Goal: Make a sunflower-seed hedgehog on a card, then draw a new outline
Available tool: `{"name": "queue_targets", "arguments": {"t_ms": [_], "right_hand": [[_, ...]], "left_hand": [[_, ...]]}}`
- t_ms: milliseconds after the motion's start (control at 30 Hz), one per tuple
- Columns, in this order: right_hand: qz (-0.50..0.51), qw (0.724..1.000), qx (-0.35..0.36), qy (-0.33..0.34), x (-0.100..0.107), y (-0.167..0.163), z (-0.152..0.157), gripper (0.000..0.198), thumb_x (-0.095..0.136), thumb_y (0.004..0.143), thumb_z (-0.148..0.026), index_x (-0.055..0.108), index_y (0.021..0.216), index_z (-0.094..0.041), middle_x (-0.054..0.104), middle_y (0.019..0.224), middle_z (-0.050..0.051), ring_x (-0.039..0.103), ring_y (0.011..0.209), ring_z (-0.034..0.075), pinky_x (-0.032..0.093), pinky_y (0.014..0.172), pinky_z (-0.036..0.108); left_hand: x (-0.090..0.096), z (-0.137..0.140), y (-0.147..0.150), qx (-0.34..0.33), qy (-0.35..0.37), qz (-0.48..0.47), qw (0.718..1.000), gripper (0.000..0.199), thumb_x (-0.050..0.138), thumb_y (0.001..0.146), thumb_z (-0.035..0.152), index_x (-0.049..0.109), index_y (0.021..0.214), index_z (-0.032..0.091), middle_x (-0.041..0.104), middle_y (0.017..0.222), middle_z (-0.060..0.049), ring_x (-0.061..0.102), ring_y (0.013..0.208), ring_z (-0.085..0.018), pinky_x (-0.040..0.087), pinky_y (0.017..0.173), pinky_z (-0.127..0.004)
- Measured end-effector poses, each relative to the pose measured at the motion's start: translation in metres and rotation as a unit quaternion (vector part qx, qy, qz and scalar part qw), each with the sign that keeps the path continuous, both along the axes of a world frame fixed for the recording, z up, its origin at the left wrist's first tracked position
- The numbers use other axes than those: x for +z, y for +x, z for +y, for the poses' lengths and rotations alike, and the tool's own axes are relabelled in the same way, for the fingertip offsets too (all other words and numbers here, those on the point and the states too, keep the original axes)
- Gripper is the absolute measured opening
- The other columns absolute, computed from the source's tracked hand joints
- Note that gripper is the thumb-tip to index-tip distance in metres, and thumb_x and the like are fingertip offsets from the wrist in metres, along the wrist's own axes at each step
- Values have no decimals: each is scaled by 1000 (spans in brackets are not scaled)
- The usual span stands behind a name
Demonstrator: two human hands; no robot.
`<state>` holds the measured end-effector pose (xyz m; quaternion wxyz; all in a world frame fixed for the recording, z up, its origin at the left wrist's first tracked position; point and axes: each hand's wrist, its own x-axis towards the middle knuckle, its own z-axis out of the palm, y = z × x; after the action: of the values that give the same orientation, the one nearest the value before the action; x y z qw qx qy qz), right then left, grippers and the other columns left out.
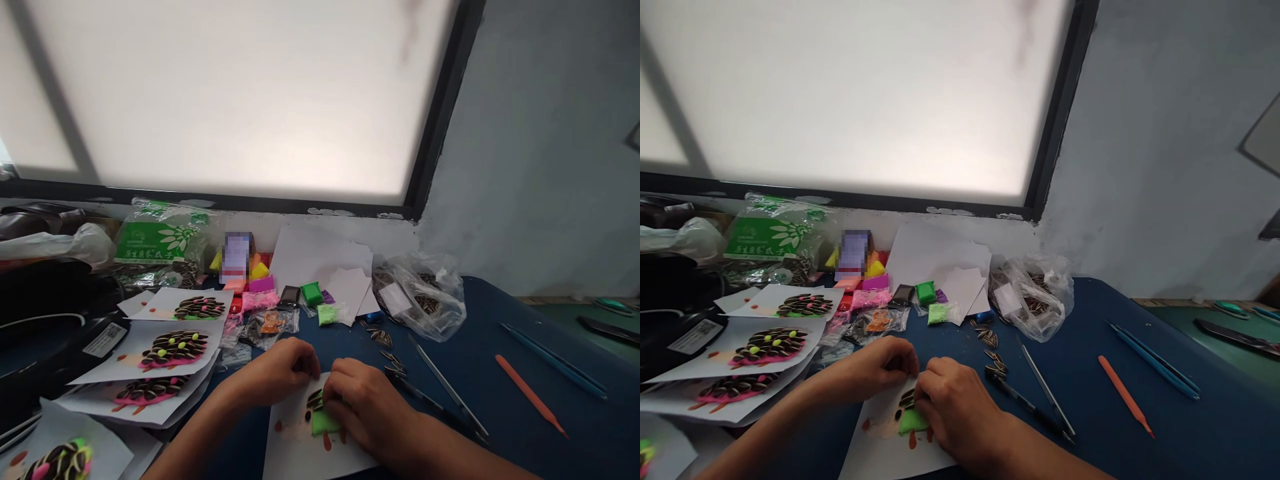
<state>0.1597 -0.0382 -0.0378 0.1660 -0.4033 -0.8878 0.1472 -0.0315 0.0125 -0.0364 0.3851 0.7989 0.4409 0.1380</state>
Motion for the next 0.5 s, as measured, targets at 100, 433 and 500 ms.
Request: {"name": "queue_targets", "arguments": {"t_ms": [100,433,500], "right_hand": [[16,1000,3,1,0,0,-1,13,55,82,-7,60,75,-16,59,81,3,54,73,14,39,64,23],[19,999,16,27,-5,1,0,14,54,82,-8,57,73,-17,56,77,2,50,69,14,37,62,24],[11,1000,15,25,-5,1,-1,13,54,83,-8,57,74,-17,57,77,2,51,70,14,37,62,24]], "left_hand": [[-1,-1,0,2,5,3,1000,23,49,66,11,68,78,16,64,71,1,58,66,-15,40,56,-21],[1,0,-1,-3,7,13,1000,25,48,67,11,69,79,16,66,72,0,59,66,-15,39,55,-21],[7,-1,-3,-12,-7,28,1000,29,48,64,9,70,82,16,66,73,0,59,67,-15,39,54,-21]]}}
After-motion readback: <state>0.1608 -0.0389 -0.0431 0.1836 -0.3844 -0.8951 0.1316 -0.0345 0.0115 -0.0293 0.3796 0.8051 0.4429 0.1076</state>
